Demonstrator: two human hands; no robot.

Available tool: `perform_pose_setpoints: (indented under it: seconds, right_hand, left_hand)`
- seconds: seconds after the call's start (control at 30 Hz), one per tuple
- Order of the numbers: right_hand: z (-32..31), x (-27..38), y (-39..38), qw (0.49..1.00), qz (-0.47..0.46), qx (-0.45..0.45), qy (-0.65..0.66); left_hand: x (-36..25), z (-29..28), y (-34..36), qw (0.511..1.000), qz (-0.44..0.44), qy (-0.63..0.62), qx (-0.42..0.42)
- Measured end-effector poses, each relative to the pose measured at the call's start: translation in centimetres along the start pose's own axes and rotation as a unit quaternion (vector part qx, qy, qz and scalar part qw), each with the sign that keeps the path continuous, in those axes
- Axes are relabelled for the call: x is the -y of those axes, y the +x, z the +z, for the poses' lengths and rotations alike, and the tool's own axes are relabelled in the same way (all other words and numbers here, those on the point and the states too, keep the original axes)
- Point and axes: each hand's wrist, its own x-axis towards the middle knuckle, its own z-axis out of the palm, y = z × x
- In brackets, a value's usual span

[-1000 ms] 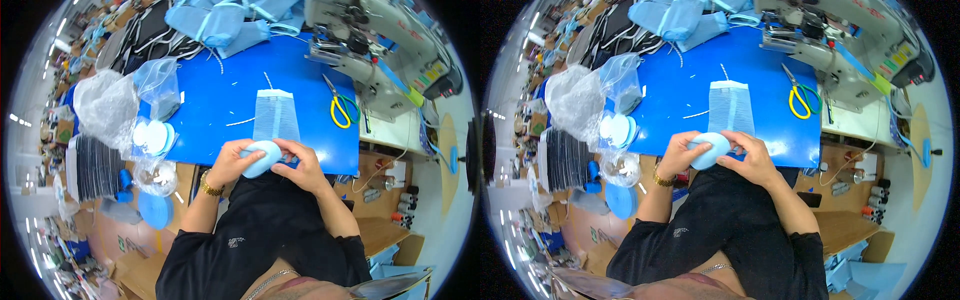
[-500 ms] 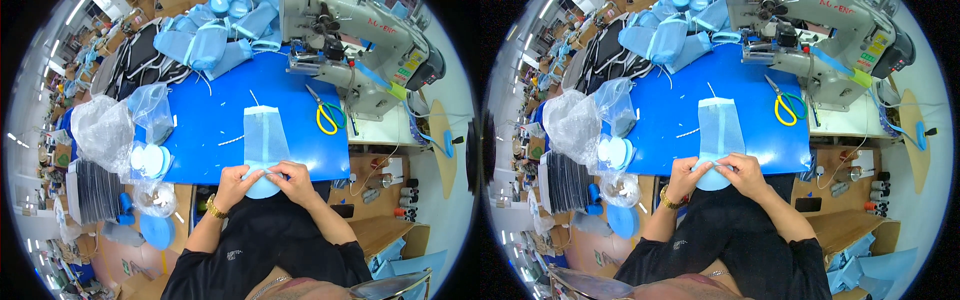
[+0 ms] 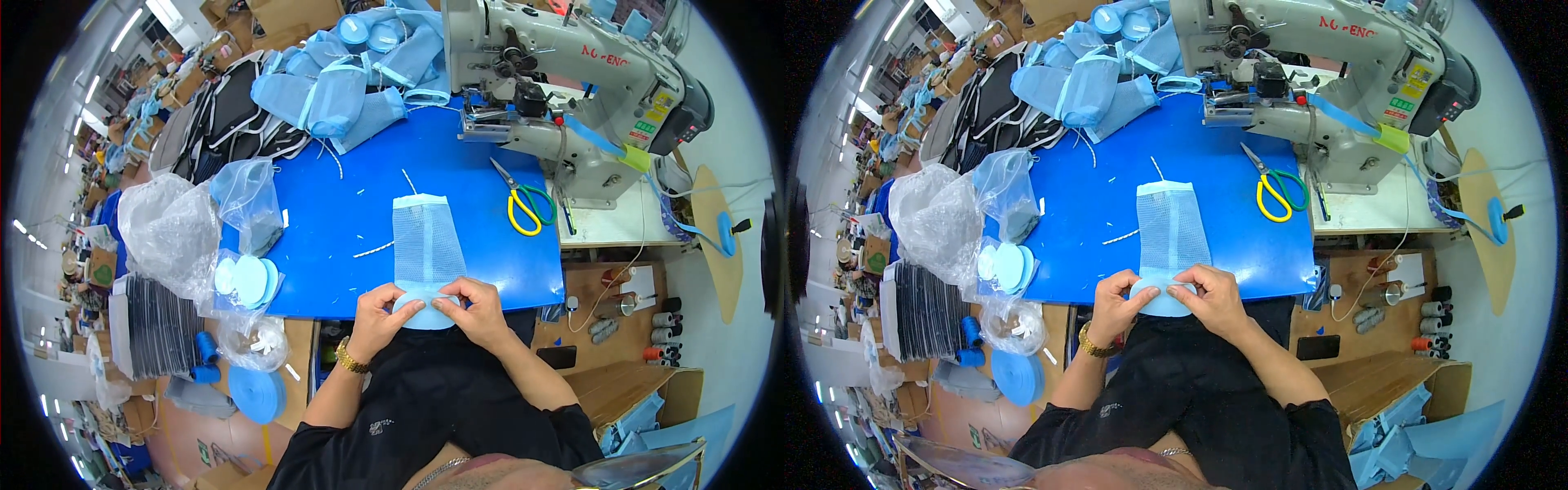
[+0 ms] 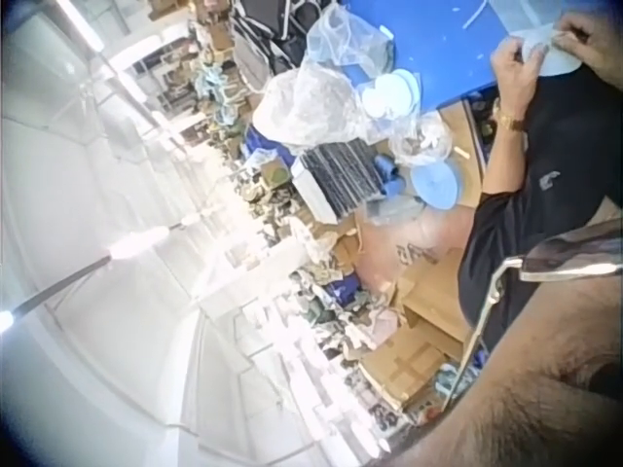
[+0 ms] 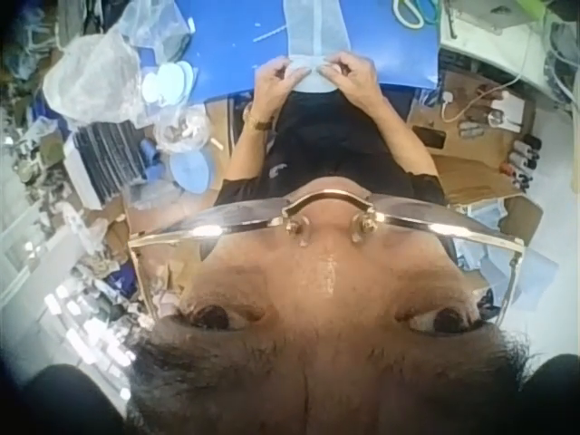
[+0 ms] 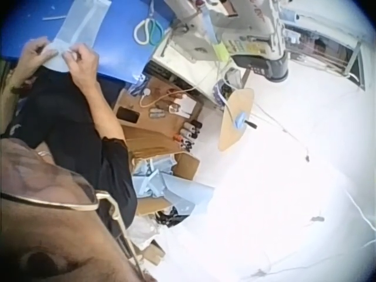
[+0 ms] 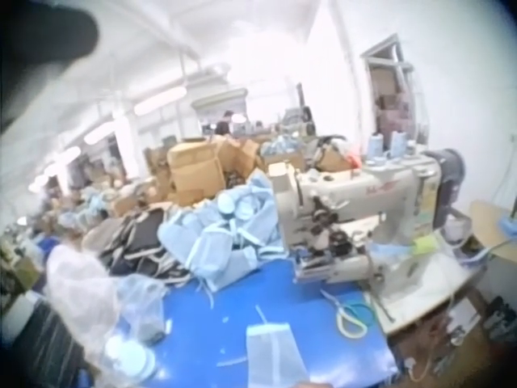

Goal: Sewing together mesh fabric components and trimming excess threads to assemble pouches.

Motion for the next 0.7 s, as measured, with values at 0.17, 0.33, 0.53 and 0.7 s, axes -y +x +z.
perform_pose_setpoints:
  seconds: [0.17,0.33,0.53,0.7]
  right_hand:
    - [0.1,0.2,0.1,1.0,-0.006,0.008,-0.003]
    - [0.3,-1.0,-0.3,0.991,-0.088,-0.07,-0.068]
    - [0.1,-2.2,-0.7,0.977,-0.175,-0.064,-0.106]
    - [0.4,-1.4,-0.4,0.969,-0.203,-0.058,-0.131]
  left_hand:
    - [-1.3,0.6,0.2,0.995,0.019,-0.093,-0.005]
    - [-0.8,0.6,0.3,0.979,0.161,0.104,-0.063]
    - [0.3,1.1,-0.1,0.961,0.216,0.095,-0.143]
    - [0.0,1.0,-0.3,0.951,0.241,0.109,-0.162]
